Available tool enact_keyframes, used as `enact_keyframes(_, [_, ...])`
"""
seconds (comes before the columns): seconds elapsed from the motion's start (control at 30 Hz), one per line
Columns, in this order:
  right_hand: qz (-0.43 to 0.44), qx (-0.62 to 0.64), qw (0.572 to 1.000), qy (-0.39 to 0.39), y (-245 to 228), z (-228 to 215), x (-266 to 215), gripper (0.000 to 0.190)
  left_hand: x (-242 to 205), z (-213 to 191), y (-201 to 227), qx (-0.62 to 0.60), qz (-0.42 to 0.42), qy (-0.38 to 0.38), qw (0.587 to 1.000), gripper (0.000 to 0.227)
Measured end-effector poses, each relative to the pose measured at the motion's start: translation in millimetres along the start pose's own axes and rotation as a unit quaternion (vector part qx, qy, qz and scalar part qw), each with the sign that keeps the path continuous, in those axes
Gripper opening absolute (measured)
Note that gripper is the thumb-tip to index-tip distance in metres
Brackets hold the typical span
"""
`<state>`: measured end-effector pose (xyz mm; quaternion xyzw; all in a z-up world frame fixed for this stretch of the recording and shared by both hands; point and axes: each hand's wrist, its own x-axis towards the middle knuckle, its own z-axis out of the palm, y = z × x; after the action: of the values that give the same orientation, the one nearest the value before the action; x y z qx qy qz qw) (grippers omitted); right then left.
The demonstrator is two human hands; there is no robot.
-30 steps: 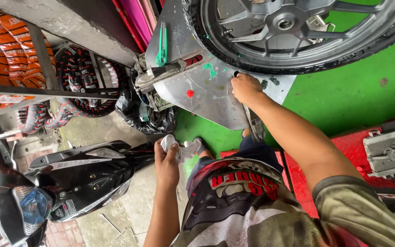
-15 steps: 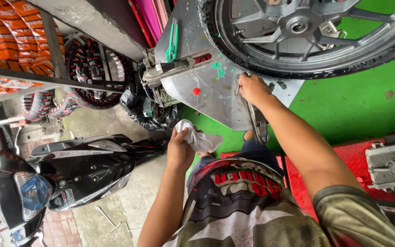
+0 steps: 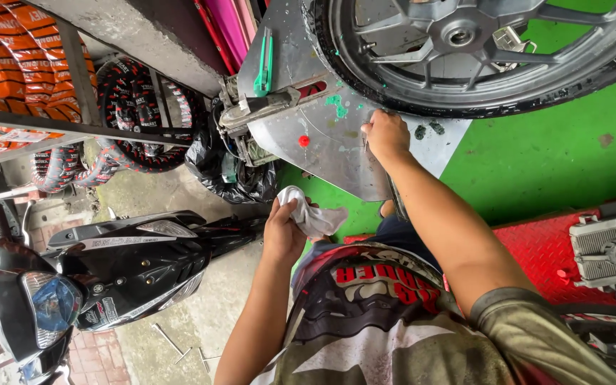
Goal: Cleaning the rim of a motorcycle tire with a cloth and lubricant, followed by inflating the tire with an air compressor.
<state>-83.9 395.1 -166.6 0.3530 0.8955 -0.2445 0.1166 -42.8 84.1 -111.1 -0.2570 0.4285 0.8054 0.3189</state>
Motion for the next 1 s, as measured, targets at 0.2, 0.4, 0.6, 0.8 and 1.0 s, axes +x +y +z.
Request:
enact_keyframes(0.2, [0.064,0.018,0.998,0.007,7.0,-11.7,-6.3,0.021,-5.0,-11.9,0.7,-0.007,0.009,0.010,1.000,0.022])
enact_keyframes(0.4, [0.100,0.093,0.989,0.056,30.4,30.0,23.3,0.017,0.4,-7.3,-3.4,-0.007,0.000,-0.003,1.000,0.020])
enact_keyframes(0.6, [-0.087,0.418,0.902,-0.063,-69.1,-100.8,-131.0,0.016,35.1,40.3,-8.4,-0.037,-0.036,-0.054,0.997,0.041])
enact_keyframes(0.8, [-0.182,0.420,0.889,0.029,-35.2,-69.0,-102.1,0.014,-3.9,172.9,7.3,0.324,0.094,-0.116,0.934,0.016])
enact_keyframes(1.0, [-0.148,0.442,0.885,0.001,-9.2,-96.5,-68.2,0.009,64.0,168.4,-37.0,0.529,0.139,-0.031,0.837,0.032])
